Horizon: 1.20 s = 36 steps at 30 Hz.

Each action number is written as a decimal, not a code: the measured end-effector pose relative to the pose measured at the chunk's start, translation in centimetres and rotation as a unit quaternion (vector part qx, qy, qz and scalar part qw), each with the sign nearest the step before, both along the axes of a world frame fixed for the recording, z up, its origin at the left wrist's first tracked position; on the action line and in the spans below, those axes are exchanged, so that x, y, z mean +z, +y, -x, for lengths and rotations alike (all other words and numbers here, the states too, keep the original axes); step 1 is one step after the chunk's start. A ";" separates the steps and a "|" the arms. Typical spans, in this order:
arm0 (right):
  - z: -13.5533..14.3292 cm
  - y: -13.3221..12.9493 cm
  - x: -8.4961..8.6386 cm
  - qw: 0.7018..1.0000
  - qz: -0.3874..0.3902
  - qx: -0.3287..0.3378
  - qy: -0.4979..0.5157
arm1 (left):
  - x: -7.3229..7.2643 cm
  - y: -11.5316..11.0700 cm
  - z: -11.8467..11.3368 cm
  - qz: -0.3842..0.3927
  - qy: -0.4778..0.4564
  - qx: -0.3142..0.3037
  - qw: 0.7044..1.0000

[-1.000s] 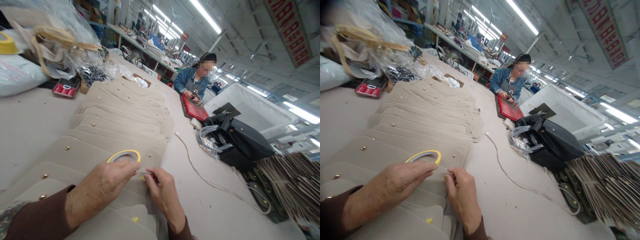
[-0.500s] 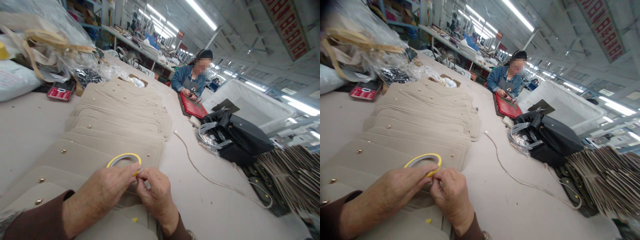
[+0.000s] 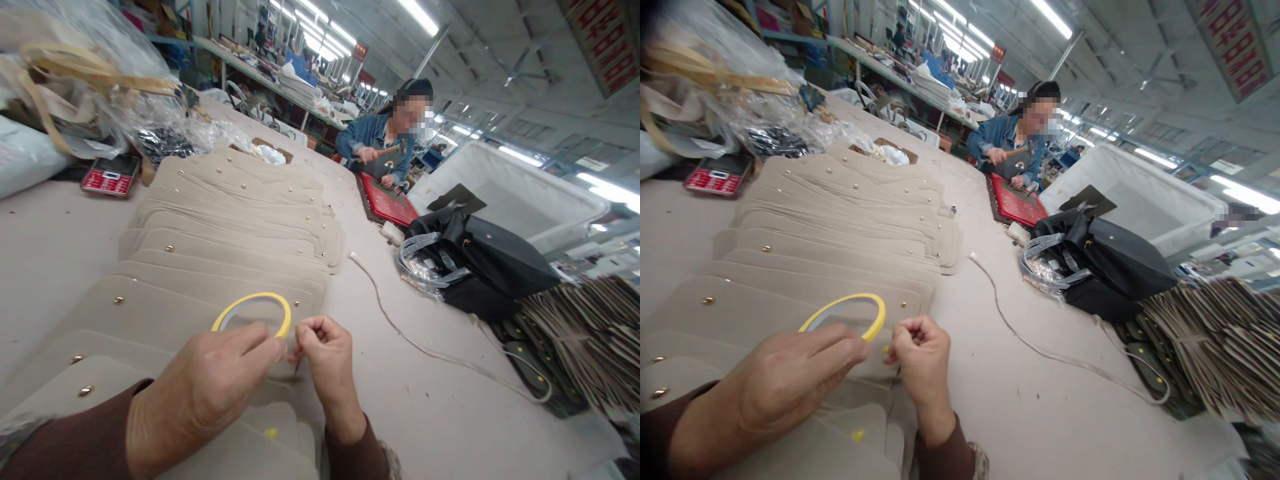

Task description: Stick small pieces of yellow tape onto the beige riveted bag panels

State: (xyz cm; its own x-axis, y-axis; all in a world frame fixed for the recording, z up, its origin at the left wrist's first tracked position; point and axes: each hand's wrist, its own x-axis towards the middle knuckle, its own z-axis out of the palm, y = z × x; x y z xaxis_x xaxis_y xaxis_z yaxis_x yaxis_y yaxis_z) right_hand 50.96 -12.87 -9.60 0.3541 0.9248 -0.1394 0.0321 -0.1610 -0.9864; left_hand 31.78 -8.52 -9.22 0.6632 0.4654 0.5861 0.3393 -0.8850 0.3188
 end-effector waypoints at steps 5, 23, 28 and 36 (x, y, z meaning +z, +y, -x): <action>-2.1 1.1 -2.0 0.999 0.027 -0.035 -0.027 | -1.2 1.7 -0.5 -0.035 0.142 0.094 0.985; -3.4 -1.1 -1.6 0.927 -0.126 0.240 -0.260 | -2.5 2.0 -0.8 0.072 0.233 0.118 0.963; -2.8 -0.5 -2.1 0.887 -0.154 0.299 -0.316 | -1.8 2.0 -1.1 0.097 0.253 0.123 0.955; -3.3 0.3 -2.1 0.971 -0.009 0.191 -0.143 | -1.2 1.5 -0.9 0.114 0.250 0.118 0.954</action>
